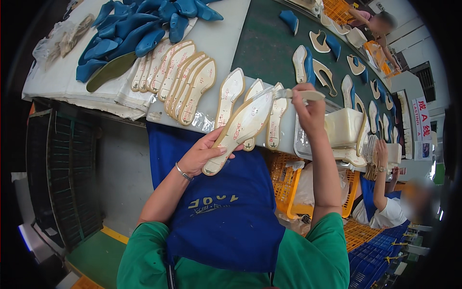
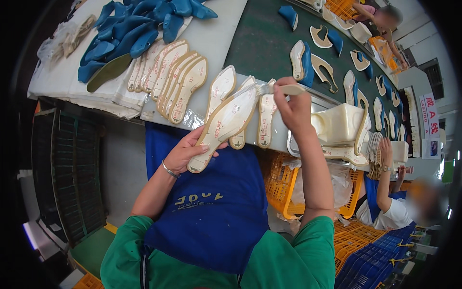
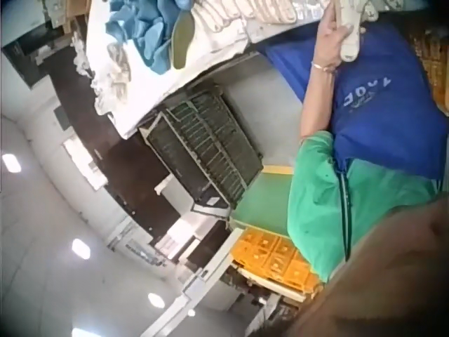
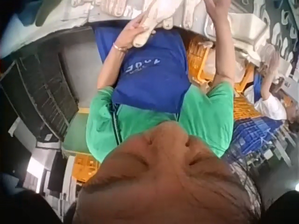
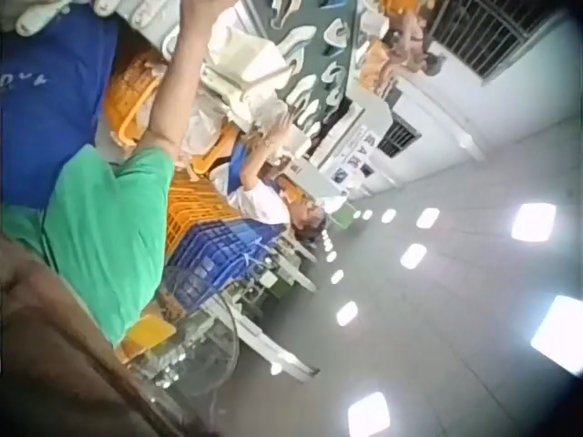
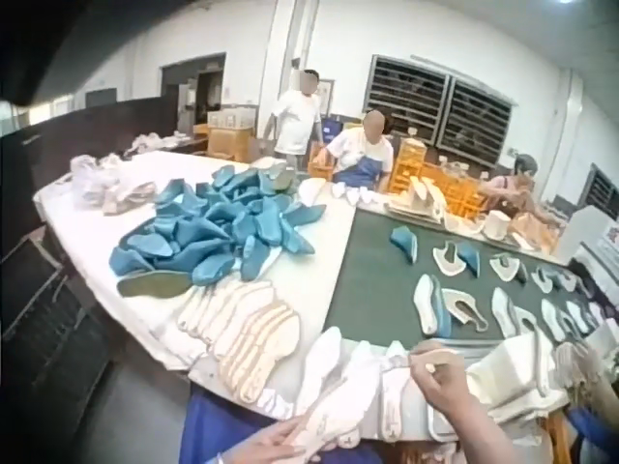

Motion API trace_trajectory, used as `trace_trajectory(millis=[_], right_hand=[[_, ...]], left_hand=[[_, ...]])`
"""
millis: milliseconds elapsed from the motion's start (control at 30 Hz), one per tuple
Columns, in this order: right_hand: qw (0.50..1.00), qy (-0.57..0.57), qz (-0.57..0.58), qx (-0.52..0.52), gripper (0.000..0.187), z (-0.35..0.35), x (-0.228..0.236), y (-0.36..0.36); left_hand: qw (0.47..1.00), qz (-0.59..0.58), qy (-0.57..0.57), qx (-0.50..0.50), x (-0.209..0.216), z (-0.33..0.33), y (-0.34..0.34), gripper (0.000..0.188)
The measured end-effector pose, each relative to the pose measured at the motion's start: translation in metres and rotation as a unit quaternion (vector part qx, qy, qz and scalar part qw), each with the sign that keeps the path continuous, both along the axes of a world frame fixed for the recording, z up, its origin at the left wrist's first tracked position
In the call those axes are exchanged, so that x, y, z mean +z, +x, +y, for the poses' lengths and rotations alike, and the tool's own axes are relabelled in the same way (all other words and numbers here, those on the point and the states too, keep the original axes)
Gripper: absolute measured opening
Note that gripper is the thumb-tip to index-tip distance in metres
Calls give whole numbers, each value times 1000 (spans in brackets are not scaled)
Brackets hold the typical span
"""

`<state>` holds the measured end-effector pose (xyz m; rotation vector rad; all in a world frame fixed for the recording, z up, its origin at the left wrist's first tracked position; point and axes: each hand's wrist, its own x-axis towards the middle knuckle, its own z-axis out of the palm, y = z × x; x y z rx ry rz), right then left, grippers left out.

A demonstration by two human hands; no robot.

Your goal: Applying adhesive to shoe insoles using a brush at a factory workbench.

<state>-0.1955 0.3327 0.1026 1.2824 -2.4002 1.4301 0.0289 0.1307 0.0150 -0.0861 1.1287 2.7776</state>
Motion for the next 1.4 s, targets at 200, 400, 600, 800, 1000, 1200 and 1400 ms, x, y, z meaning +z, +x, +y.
trace_trajectory(millis=[200, 400, 600, 800, 1000, 1200, 1400], right_hand=[[991, -114, -68, -14, 10, -9, 3, 12], [974, -128, -187, 16, 9, -15, -36, 65], [987, -99, -127, 20, 7, -24, -49, 109], [980, -127, -147, -51, 11, -33, -40, 77], [989, -79, -115, 47, 7, -33, -54, 116], [975, -174, -141, -19, 8, -46, -44, 100], [988, -78, -125, 46, 9, -40, -46, 113]], left_hand=[[1000, 1, 6, 14, 1, 1, 1, 66], [998, 1, 36, 48, 3, 4, -5, 64], [993, -31, 68, 87, -1, 10, -7, 64], [990, -16, 102, 96, 8, 13, -5, 63], [984, -20, 130, 116, 2, 16, -6, 63], [979, -12, 165, 118, 9, 16, -4, 62], [978, -22, 167, 122, 6, 15, -4, 62]])
